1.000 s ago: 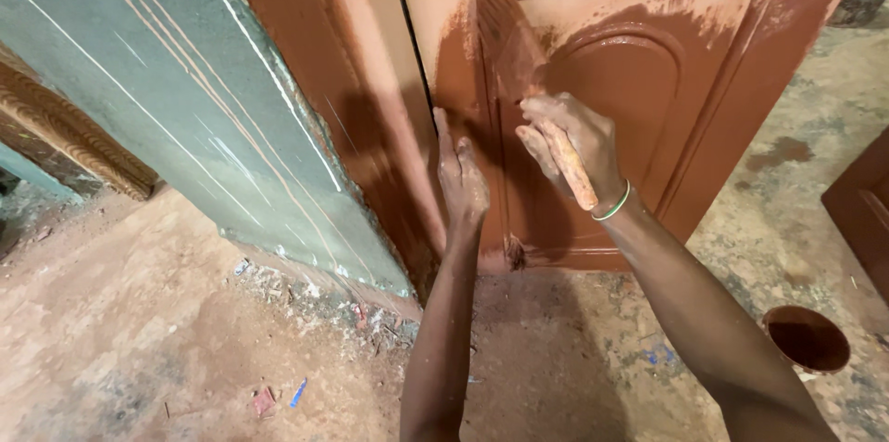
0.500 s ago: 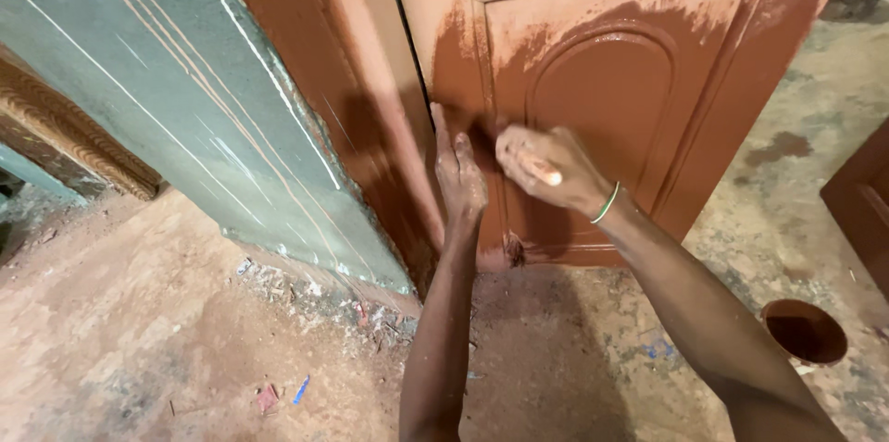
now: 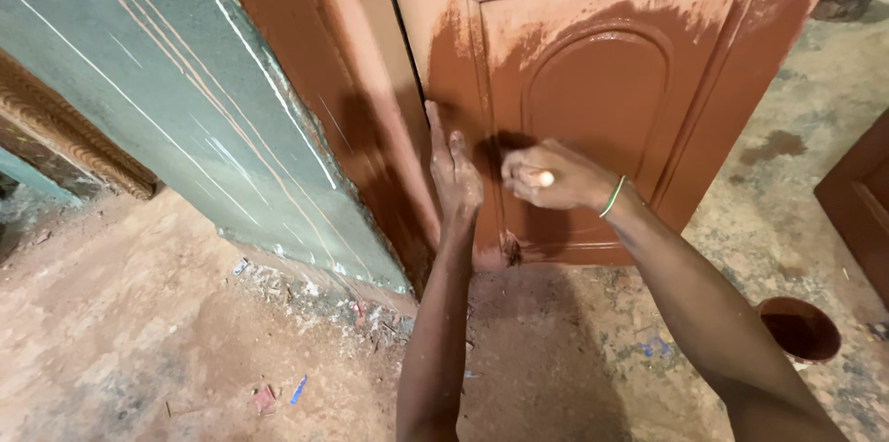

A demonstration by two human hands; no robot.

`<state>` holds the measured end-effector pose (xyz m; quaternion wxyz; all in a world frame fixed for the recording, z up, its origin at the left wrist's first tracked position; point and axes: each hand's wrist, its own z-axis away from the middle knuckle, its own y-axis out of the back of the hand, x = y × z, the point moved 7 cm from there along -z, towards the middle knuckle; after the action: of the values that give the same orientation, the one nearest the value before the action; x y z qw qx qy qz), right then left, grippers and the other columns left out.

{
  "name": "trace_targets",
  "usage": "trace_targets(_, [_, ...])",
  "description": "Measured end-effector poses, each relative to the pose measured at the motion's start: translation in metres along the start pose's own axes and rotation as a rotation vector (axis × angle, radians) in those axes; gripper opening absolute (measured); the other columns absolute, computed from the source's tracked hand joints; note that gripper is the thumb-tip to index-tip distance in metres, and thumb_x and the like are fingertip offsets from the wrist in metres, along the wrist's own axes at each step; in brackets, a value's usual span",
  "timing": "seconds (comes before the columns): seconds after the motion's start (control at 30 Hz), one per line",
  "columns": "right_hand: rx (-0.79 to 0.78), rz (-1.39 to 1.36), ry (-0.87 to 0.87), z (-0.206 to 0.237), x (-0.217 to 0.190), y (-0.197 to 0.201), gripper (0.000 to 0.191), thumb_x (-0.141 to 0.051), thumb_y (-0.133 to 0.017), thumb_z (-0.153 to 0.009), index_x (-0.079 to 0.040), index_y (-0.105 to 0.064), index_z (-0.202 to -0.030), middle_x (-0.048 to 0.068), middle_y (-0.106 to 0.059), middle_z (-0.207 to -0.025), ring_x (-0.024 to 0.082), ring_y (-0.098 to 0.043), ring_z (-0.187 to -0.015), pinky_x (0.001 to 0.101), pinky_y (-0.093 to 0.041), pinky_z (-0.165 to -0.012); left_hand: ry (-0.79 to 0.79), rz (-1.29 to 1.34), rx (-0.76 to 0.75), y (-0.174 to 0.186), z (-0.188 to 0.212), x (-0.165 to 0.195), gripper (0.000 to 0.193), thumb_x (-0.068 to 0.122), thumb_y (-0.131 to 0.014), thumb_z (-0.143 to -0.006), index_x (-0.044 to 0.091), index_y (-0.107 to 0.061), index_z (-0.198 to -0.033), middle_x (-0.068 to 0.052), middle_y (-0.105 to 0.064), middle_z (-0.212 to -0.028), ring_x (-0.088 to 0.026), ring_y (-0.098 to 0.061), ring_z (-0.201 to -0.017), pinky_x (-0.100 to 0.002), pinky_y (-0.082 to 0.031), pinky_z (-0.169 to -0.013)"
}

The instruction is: The person paints a wooden door with reddish-brown paint using a wide brush, working over the recessed panels and edges while steadying the door with the other hand. They dip the brush into a paint can on the floor and continue coating the door surface and its side edge.

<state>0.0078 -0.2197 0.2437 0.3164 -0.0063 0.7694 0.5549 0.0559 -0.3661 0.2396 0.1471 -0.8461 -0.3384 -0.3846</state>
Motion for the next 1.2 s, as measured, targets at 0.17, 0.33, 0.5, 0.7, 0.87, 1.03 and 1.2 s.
trace_targets(0.17, [0.306,0.024,0.145,0.005,-0.012,0.021,0.015,-0.016,-0.068,-0.093,-0.007,-0.073,-0.103,0.008,-0.075,-0.076,0.013,-0.068,-0.056,0.0251,-0.055,-0.046,-0.063,0.05,-0.01,-0.002,-0.002,0.009,0.093,0.075,-0.029,-0.104,0.004,-0.018,-0.163,-0.023,-0.044,-0.15,-0.009,-0.048,-0.053,-0.031,-0.054,-0.072])
trace_targets(0.33, [0.813,-0.266,0.395,0.033,-0.045,0.073,0.019,-0.009,-0.065,-0.104,-0.001,-0.069,-0.121,0.009,-0.07,-0.083,0.011,-0.065,-0.057,0.0204,-0.054,-0.051,0.081,0.004,-0.018,-0.001,-0.001,-0.002,0.091,0.072,-0.028,-0.102,0.009,-0.02,-0.166,-0.003,-0.061,-0.108,-0.01,-0.041,-0.051,-0.031,-0.05,-0.058])
trace_targets(0.5, [0.552,-1.051,0.049,0.018,-0.011,0.055,0.015,-0.012,-0.064,-0.101,-0.003,-0.074,-0.106,0.011,-0.073,-0.082,0.013,-0.064,-0.051,0.0242,-0.052,-0.039,0.128,-0.015,-0.036,0.0,0.005,-0.012,0.079,0.058,-0.033,-0.107,0.009,-0.022,-0.169,-0.019,-0.06,-0.081,-0.011,-0.034,-0.054,-0.03,-0.041,-0.054])
trace_targets(0.7, [0.132,0.038,0.154,0.001,0.002,0.009,0.01,-0.017,-0.068,-0.091,-0.01,-0.074,-0.088,0.006,-0.076,-0.071,0.015,-0.073,-0.056,0.028,-0.059,-0.051,-0.205,0.012,0.058,0.006,0.004,0.0,0.061,0.043,-0.036,-0.119,0.008,-0.021,-0.166,-0.02,-0.06,-0.14,-0.015,-0.047,-0.082,-0.033,-0.044,-0.069])
trace_targets(0.87, [0.598,-0.006,0.45,0.018,-0.024,0.039,0.018,-0.012,-0.069,-0.096,-0.006,-0.069,-0.113,0.006,-0.076,-0.09,0.014,-0.074,-0.069,0.0237,-0.062,-0.057,0.31,0.045,-0.032,0.001,0.007,-0.041,0.077,0.044,-0.04,-0.111,0.013,-0.024,-0.18,-0.04,-0.064,-0.114,-0.025,-0.038,-0.065,-0.042,-0.039,-0.062])
trace_targets(1.03, [0.823,-0.179,0.327,0.036,-0.044,0.069,0.026,-0.008,-0.073,-0.097,-0.004,-0.068,-0.123,0.007,-0.072,-0.084,0.013,-0.067,-0.058,0.0226,-0.054,-0.046,-0.048,-0.003,0.0,0.003,0.003,-0.021,0.073,0.053,-0.036,-0.113,0.004,-0.022,-0.165,-0.022,-0.05,-0.156,-0.015,-0.056,-0.076,-0.034,-0.051,-0.079])
trace_targets(1.2, [0.625,0.043,0.281,0.023,-0.056,0.059,0.014,-0.01,-0.069,-0.1,-0.009,-0.07,-0.114,0.005,-0.074,-0.079,0.012,-0.071,-0.059,0.021,-0.058,-0.045,-0.002,0.055,-0.022,0.004,0.006,-0.031,0.077,0.053,-0.034,-0.108,0.005,-0.022,-0.168,-0.016,-0.061,-0.129,-0.013,-0.041,-0.066,-0.031,-0.041,-0.061])
